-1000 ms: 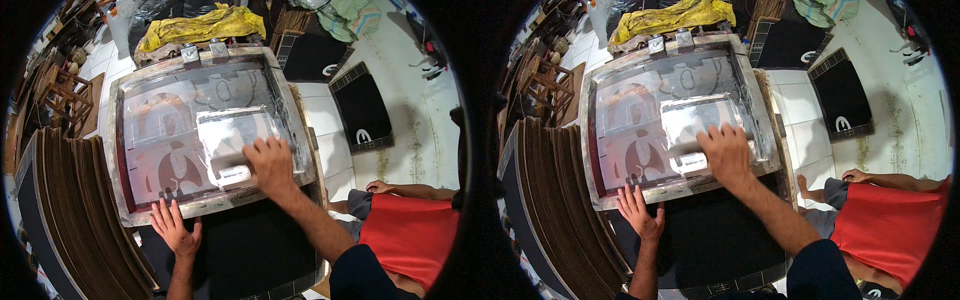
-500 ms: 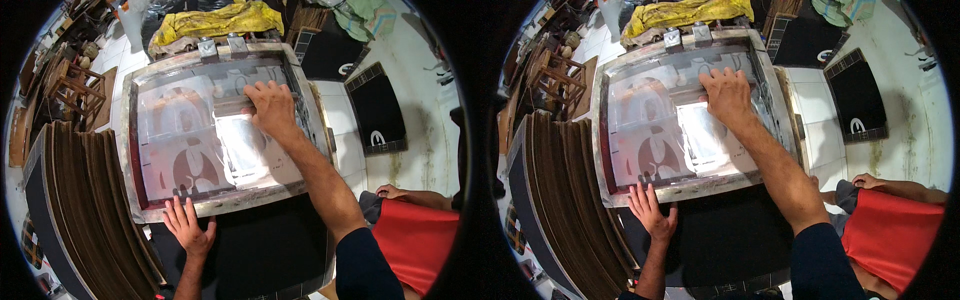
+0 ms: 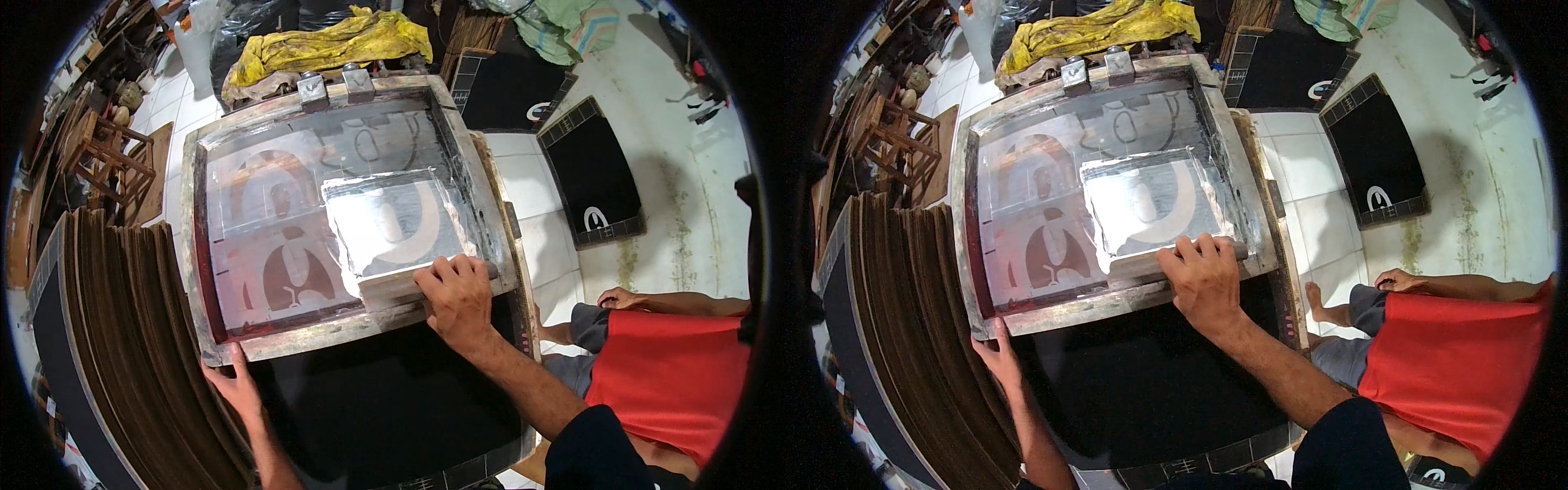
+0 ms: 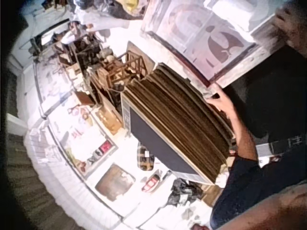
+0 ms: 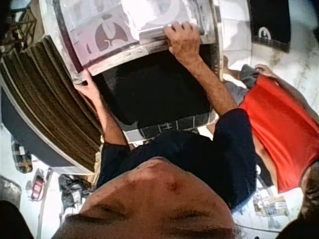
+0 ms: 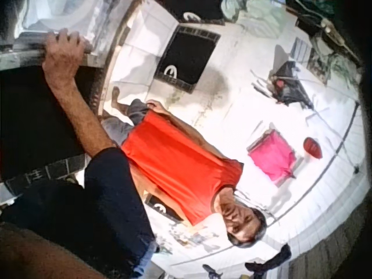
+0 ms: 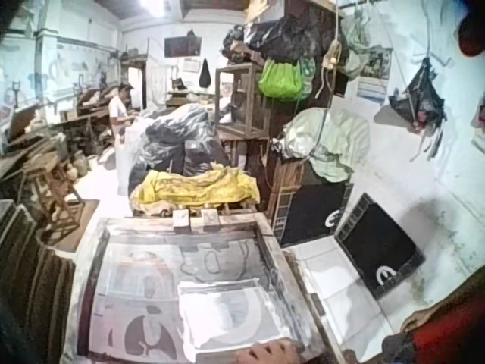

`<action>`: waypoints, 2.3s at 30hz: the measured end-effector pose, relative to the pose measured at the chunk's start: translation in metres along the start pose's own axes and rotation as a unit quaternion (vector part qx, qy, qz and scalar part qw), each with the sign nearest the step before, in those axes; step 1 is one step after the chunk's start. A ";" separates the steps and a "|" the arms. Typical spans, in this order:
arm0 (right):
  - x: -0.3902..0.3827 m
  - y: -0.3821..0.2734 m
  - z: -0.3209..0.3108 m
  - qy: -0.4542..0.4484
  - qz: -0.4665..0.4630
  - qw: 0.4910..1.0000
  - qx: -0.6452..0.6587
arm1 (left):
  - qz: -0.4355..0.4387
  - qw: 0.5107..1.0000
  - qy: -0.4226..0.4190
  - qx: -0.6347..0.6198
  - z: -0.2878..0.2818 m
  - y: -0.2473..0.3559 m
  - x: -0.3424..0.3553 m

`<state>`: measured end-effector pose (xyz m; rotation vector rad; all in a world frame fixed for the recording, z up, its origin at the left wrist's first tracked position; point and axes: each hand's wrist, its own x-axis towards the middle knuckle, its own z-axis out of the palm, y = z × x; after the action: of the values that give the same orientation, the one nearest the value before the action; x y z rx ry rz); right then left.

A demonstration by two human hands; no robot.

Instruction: The person performs screen printing on black rectangular boards. They place a board under a screen, apply white ink with a squeegee, and lift the screen to reveal a printed logo. The process is repeated on multiple boards.

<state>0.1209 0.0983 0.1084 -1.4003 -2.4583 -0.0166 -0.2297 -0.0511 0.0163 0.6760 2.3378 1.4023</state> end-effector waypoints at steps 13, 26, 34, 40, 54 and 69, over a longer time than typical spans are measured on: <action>-0.006 0.004 -0.009 0.007 0.014 0.998 0.054 | 0.132 0.990 0.002 0.055 0.003 -0.006 -0.013; -0.015 0.004 -0.020 0.016 0.014 0.997 0.074 | 0.233 0.970 0.067 -0.028 0.016 -0.025 -0.021; 0.039 0.017 -0.030 -0.048 0.007 0.997 0.065 | 0.274 0.959 0.066 -0.011 0.017 -0.021 -0.023; 0.048 0.025 -0.055 -0.084 -0.019 0.992 0.096 | 0.258 0.964 0.060 -0.031 0.019 -0.018 -0.027; 0.187 0.072 0.019 -0.082 -0.035 0.995 0.050 | 0.229 0.971 0.053 -0.035 0.018 -0.015 -0.029; -0.026 -0.007 -0.035 -0.020 0.026 0.997 0.066 | 0.280 0.955 0.092 -0.015 0.017 -0.024 -0.019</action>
<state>0.1366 0.0675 0.1354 -1.4209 -2.4055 0.1836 -0.2110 -0.0587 -0.0122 1.3285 2.3593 1.7899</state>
